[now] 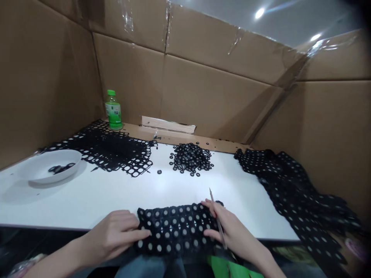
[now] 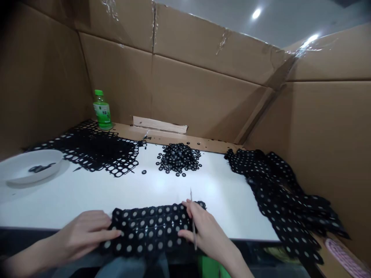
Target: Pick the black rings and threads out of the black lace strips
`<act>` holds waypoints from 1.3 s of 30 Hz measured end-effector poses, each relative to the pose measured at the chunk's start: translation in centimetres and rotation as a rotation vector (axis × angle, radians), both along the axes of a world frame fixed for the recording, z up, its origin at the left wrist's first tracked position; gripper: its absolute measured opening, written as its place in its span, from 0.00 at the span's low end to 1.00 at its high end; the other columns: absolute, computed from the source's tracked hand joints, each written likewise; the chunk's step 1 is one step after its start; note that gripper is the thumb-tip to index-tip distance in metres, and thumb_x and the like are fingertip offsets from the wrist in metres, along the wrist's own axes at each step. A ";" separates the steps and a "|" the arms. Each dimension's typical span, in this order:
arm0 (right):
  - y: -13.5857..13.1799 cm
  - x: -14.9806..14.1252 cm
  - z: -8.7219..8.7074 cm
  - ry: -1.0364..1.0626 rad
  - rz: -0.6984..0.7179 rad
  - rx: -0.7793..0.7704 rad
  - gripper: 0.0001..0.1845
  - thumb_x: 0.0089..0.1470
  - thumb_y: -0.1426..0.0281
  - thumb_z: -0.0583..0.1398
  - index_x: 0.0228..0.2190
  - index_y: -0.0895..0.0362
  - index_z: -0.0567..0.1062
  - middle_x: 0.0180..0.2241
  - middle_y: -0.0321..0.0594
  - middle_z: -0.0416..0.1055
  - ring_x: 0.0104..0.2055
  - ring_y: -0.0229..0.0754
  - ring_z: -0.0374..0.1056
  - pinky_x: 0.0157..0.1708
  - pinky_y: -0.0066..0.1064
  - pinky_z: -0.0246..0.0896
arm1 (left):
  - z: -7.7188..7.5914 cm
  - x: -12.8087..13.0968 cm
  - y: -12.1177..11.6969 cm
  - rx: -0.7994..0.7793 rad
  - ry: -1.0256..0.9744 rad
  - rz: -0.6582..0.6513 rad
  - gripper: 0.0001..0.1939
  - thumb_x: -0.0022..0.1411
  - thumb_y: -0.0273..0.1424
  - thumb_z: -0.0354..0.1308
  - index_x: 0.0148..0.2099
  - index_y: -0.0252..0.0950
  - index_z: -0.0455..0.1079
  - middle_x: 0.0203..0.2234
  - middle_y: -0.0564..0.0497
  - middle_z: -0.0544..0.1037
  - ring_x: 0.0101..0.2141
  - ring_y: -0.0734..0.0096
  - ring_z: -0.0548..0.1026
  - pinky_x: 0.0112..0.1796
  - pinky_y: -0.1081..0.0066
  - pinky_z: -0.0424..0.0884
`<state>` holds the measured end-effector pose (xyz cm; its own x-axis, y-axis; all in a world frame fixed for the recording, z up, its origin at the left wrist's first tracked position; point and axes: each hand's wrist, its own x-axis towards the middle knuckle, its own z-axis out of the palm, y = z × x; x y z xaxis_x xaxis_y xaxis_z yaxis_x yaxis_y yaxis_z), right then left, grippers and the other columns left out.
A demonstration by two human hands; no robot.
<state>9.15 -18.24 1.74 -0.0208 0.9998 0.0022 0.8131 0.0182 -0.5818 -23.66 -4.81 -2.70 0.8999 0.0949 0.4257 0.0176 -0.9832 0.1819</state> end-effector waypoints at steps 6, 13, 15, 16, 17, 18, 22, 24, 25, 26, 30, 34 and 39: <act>1.3 2.4 -3.3 -0.021 -0.149 0.135 0.20 0.50 0.67 0.55 0.46 0.52 0.59 0.46 0.44 0.65 0.50 0.47 0.61 0.50 0.41 0.54 | 2.2 1.7 0.0 -0.759 -0.011 0.223 0.13 0.57 0.32 0.48 0.44 0.41 0.66 0.47 0.46 0.67 0.45 0.61 0.67 0.43 0.68 0.66; 1.7 1.6 -2.4 0.020 -0.105 0.183 0.08 0.47 0.77 0.52 0.30 0.53 0.57 0.29 0.35 0.62 0.30 0.37 0.61 0.32 0.29 0.57 | 2.6 5.4 2.4 -1.824 -0.116 0.298 0.15 0.54 0.43 0.53 0.37 0.38 0.59 0.32 0.51 0.72 0.34 0.67 0.73 0.36 0.68 0.68; 1.8 1.8 -2.3 0.043 -0.082 0.197 0.09 0.47 0.78 0.51 0.30 0.53 0.57 0.28 0.34 0.61 0.28 0.37 0.60 0.30 0.28 0.56 | 2.3 5.9 3.1 -1.871 -0.073 0.365 0.18 0.52 0.43 0.56 0.39 0.38 0.59 0.31 0.50 0.73 0.33 0.67 0.74 0.34 0.69 0.68; 1.8 2.0 -2.2 0.050 -0.074 0.209 0.09 0.47 0.78 0.51 0.30 0.53 0.56 0.28 0.34 0.61 0.28 0.37 0.60 0.29 0.27 0.56 | 2.1 6.1 3.4 -1.860 -0.044 0.384 0.20 0.51 0.44 0.57 0.40 0.37 0.59 0.29 0.50 0.74 0.32 0.67 0.74 0.34 0.70 0.68; 1.9 2.4 -2.0 0.053 -0.066 0.223 0.10 0.47 0.77 0.52 0.30 0.53 0.56 0.28 0.34 0.61 0.28 0.37 0.60 0.29 0.27 0.55 | 1.9 6.4 3.7 -1.835 -0.012 0.401 0.21 0.50 0.45 0.58 0.40 0.36 0.59 0.28 0.50 0.74 0.31 0.67 0.74 0.32 0.71 0.68; 2.0 2.8 -1.8 0.050 -0.061 0.237 0.10 0.46 0.77 0.52 0.29 0.53 0.55 0.28 0.34 0.62 0.27 0.37 0.60 0.28 0.27 0.55 | 1.8 6.6 3.9 -1.805 0.021 0.408 0.23 0.50 0.46 0.58 0.40 0.36 0.59 0.27 0.50 0.74 0.30 0.68 0.74 0.32 0.71 0.68; 2.6 5.1 -0.2 -0.002 -0.089 0.273 0.10 0.47 0.75 0.52 0.27 0.52 0.53 0.27 0.34 0.63 0.26 0.37 0.59 0.28 0.29 0.54 | 1.9 7.8 4.7 -1.760 0.109 0.359 0.28 0.48 0.54 0.54 0.39 0.34 0.60 0.26 0.50 0.73 0.27 0.68 0.74 0.28 0.72 0.67; 3.2 6.5 0.2 -0.022 -0.093 0.267 0.12 0.46 0.75 0.53 0.27 0.52 0.52 0.26 0.34 0.63 0.26 0.37 0.59 0.29 0.30 0.55 | 2.2 8.4 5.0 -1.745 0.133 0.333 0.30 0.47 0.56 0.52 0.40 0.34 0.60 0.27 0.50 0.73 0.27 0.69 0.73 0.28 0.72 0.67; 3.6 7.3 0.2 -0.027 -0.086 0.240 0.13 0.45 0.75 0.54 0.26 0.52 0.51 0.26 0.34 0.64 0.26 0.38 0.59 0.29 0.30 0.55 | 2.3 8.7 5.1 -1.718 0.144 0.325 0.30 0.47 0.55 0.52 0.41 0.34 0.60 0.28 0.49 0.73 0.27 0.70 0.73 0.29 0.72 0.67; 4.0 8.0 0.1 -0.030 -0.071 0.203 0.13 0.45 0.75 0.54 0.26 0.52 0.51 0.25 0.34 0.64 0.26 0.38 0.59 0.29 0.31 0.56 | 2.4 8.9 5.3 -1.675 0.157 0.315 0.29 0.48 0.54 0.54 0.42 0.34 0.60 0.29 0.49 0.73 0.27 0.71 0.73 0.30 0.71 0.68; 5.2 10.0 -0.8 -0.017 -0.057 0.142 0.13 0.46 0.71 0.56 0.25 0.52 0.52 0.24 0.34 0.66 0.26 0.40 0.61 0.29 0.32 0.56 | 1.6 9.6 6.0 -1.432 0.213 0.274 0.28 0.42 0.37 0.64 0.44 0.33 0.60 0.31 0.49 0.73 0.24 0.74 0.72 0.28 0.73 0.67; 6.3 8.1 0.4 0.080 -0.222 0.377 0.14 0.49 0.60 0.56 0.23 0.53 0.56 0.23 0.35 0.66 0.25 0.39 0.61 0.30 0.33 0.56 | 0.6 9.6 6.2 -1.304 0.262 0.233 0.23 0.40 0.30 0.64 0.42 0.31 0.65 0.27 0.51 0.73 0.24 0.73 0.72 0.26 0.75 0.66; 8.6 -0.4 1.9 0.967 -0.115 0.442 0.23 0.56 0.52 0.38 0.36 0.52 0.63 0.19 0.34 0.67 0.22 0.40 0.62 0.29 0.34 0.59 | 1.3 9.2 4.9 -1.164 0.313 0.207 0.18 0.48 0.35 0.59 0.41 0.30 0.69 0.21 0.52 0.72 0.23 0.74 0.69 0.24 0.77 0.62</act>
